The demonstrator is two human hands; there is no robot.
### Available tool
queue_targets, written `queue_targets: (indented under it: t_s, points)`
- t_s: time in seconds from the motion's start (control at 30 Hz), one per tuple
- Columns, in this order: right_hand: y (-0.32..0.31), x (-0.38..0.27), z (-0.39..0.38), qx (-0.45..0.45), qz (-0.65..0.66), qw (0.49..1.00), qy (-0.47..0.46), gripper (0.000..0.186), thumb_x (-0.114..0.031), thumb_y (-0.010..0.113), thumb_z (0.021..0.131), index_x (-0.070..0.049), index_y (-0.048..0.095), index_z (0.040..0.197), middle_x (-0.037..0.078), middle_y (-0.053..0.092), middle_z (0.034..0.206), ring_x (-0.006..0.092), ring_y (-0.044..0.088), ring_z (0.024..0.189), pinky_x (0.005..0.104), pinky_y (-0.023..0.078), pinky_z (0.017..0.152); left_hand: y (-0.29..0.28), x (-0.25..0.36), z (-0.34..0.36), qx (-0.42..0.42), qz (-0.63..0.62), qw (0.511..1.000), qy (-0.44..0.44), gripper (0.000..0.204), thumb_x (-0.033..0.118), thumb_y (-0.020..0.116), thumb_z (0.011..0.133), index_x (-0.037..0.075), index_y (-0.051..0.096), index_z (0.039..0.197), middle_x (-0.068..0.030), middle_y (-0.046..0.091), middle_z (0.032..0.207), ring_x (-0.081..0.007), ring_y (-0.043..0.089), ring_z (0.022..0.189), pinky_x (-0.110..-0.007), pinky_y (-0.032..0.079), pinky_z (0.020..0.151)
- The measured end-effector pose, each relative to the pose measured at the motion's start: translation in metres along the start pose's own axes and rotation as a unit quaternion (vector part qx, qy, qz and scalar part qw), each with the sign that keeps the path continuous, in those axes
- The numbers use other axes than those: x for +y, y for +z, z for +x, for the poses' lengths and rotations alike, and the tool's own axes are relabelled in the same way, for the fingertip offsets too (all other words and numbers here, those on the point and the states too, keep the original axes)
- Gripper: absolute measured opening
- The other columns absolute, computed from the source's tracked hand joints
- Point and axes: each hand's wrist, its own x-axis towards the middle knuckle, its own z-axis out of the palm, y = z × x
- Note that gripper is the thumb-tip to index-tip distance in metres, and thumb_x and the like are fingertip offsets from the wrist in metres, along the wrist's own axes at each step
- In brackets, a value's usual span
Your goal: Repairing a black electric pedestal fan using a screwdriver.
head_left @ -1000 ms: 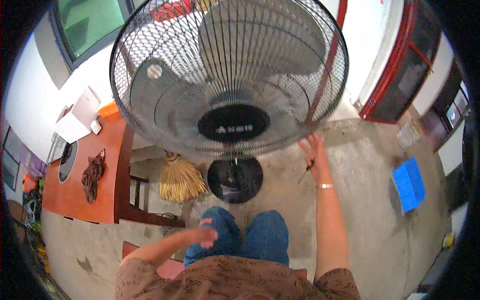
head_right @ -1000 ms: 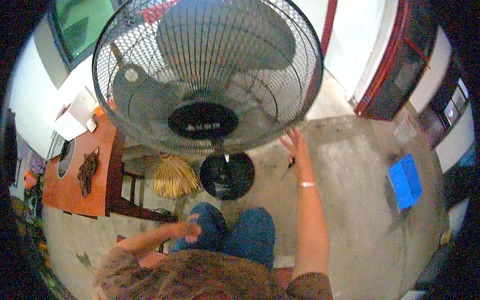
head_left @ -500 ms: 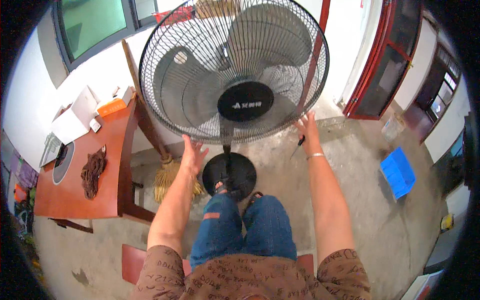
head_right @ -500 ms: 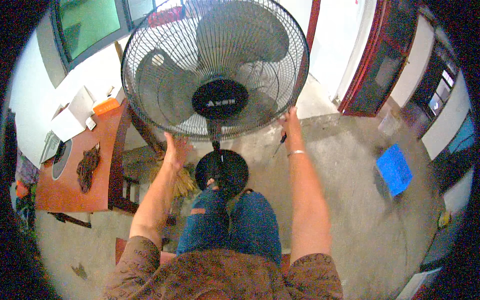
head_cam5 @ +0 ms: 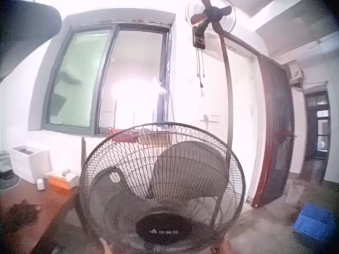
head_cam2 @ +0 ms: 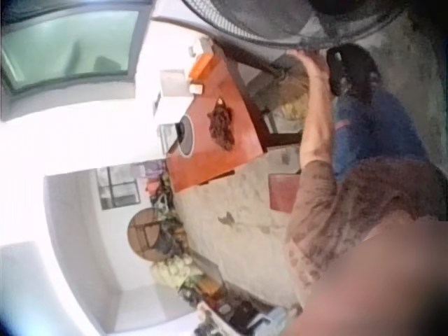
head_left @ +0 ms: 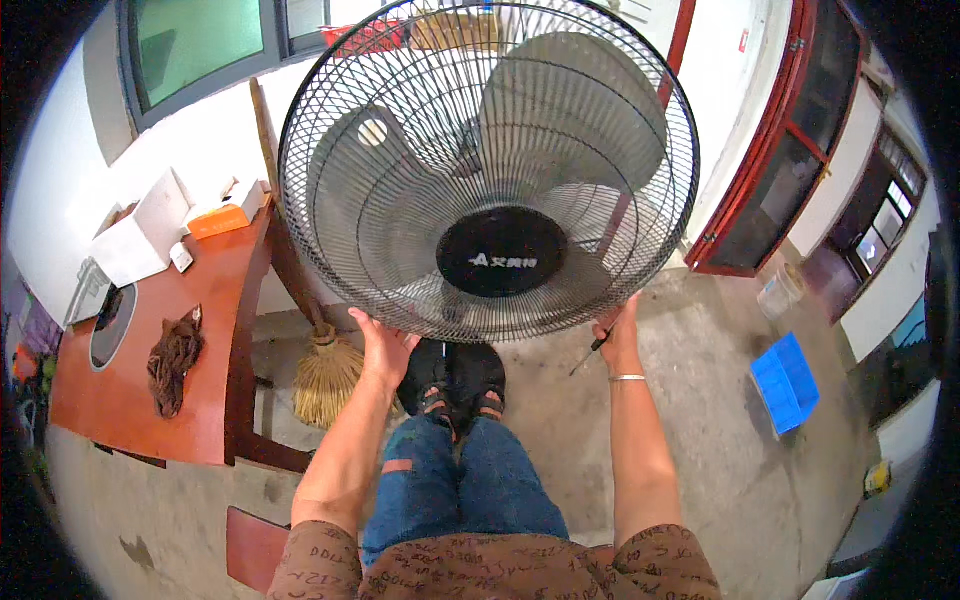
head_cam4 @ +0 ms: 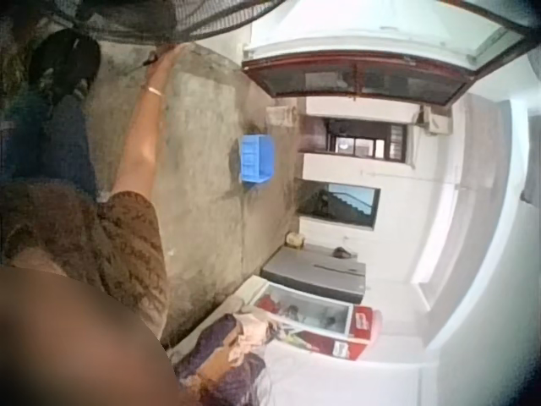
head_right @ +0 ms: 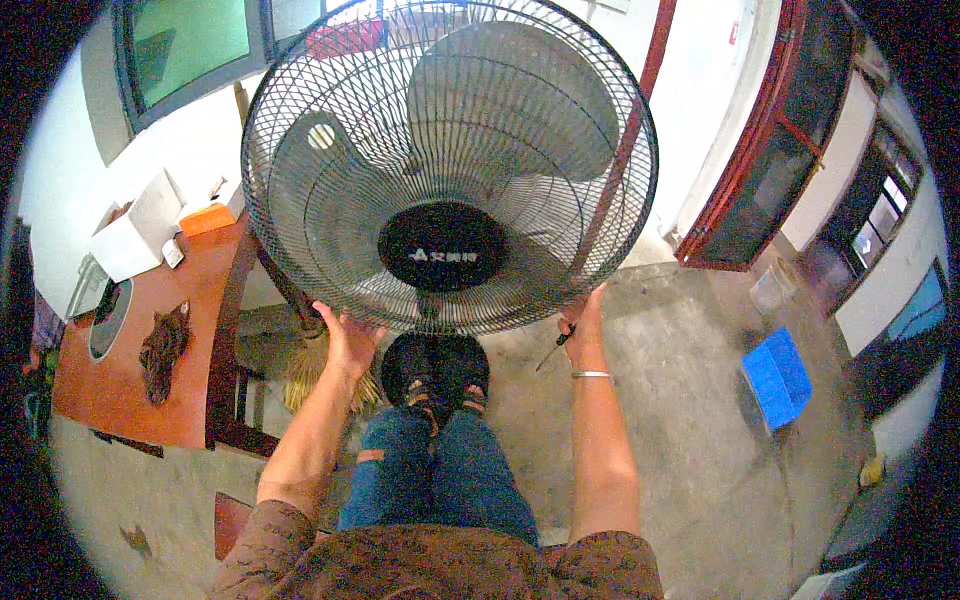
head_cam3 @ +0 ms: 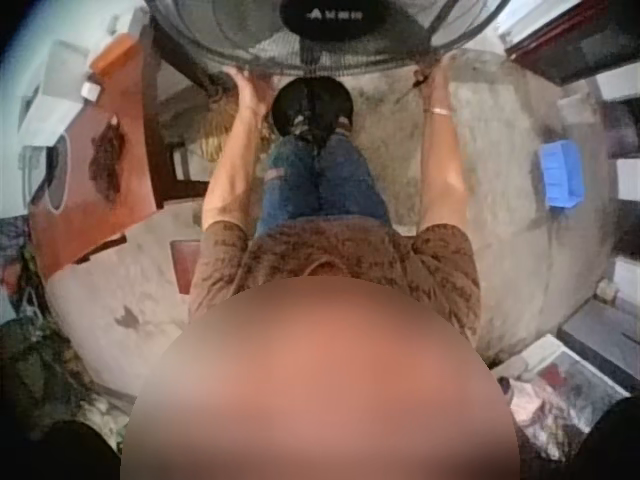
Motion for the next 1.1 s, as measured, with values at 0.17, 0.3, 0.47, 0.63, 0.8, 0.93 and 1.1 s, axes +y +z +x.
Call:
queue_targets:
  t_s: [0.17,0.3,0.47,0.63,0.8,0.93,1.1]
  points:
    - [0.021,-0.030,-0.020,0.002,-0.130,0.991,-0.023,0.073,-0.073,0.034,0.087,-0.011,0.049,0.122,0.004,0.057,0.091,0.0099,0.042,0.062,0.0205,0.024,0.041,0.006,0.017,-0.015,0.085,-0.030,0.994,-0.069,0.124,0.097,0.030,0.059,0.013,0.016,0.149,-0.0078,0.024,0.152,-0.0294,0.027,0.135,-0.049,0.030,0.103]
    - [0.033,-0.041,-0.031,-0.030,-0.194,0.980,0.020,0.077,-0.074,0.031,0.087,-0.009,0.047,0.126,0.010,0.058,0.105,0.0129,0.048,0.070,0.0207,0.023,0.041,-0.007,0.031,-0.017,0.049,0.021,0.996,-0.066,0.128,0.099,0.027,0.056,0.011,0.016,0.148,-0.0082,0.026,0.150,-0.0295,0.029,0.134,-0.049,0.031,0.103]
    - [0.043,-0.031,-0.037,-0.013,-0.190,0.982,-0.018,0.072,-0.070,0.032,0.090,-0.005,0.057,0.108,0.010,0.062,0.089,0.0154,0.055,0.069,0.0240,0.024,0.042,-0.017,0.037,-0.007,0.101,0.003,0.989,-0.108,0.131,0.100,0.023,0.054,0.010,0.014,0.149,-0.0109,0.018,0.154,-0.0310,0.024,0.137,-0.049,0.029,0.104]
    - [0.039,-0.029,-0.038,-0.034,-0.176,0.984,0.010,0.071,-0.070,0.034,0.089,-0.007,0.055,0.115,0.010,0.062,0.099,0.0172,0.059,0.082,0.0237,0.025,0.044,-0.017,0.031,0.005,0.090,-0.025,0.993,-0.067,0.126,0.097,0.029,0.058,0.008,0.017,0.147,-0.0157,0.024,0.146,-0.0345,0.031,0.129,-0.047,0.033,0.102]
    - [0.030,-0.020,-0.037,-0.029,-0.139,0.990,0.000,0.064,-0.067,0.038,0.091,-0.010,0.049,0.117,0.008,0.060,0.110,0.0160,0.058,0.096,0.0204,0.023,0.042,-0.012,0.025,0.009,0.087,-0.062,0.993,-0.054,0.110,0.090,0.028,0.070,0.007,0.025,0.143,-0.0184,0.039,0.137,-0.0312,0.044,0.118,-0.044,0.037,0.100]
    - [0.017,-0.006,-0.033,-0.065,-0.089,0.994,-0.005,0.054,-0.057,0.041,0.095,-0.010,0.048,0.121,0.004,0.057,0.119,0.0157,0.056,0.102,0.0190,0.024,0.042,-0.033,0.000,0.023,0.120,-0.085,0.988,-0.049,0.052,0.050,0.032,0.099,0.008,0.046,0.127,-0.0080,0.052,0.128,-0.0255,0.050,0.115,-0.039,0.038,0.100]
    - [-0.009,0.005,-0.038,-0.061,-0.004,0.998,-0.014,0.022,-0.028,0.062,0.091,-0.013,0.055,0.105,-0.002,0.061,0.098,0.0116,0.058,0.088,0.0206,0.028,0.043,-0.023,-0.027,0.027,0.137,-0.144,0.979,-0.039,0.029,0.011,0.039,0.092,0.015,0.051,0.118,-0.0020,0.058,0.122,-0.0213,0.054,0.111,-0.040,0.042,0.098]
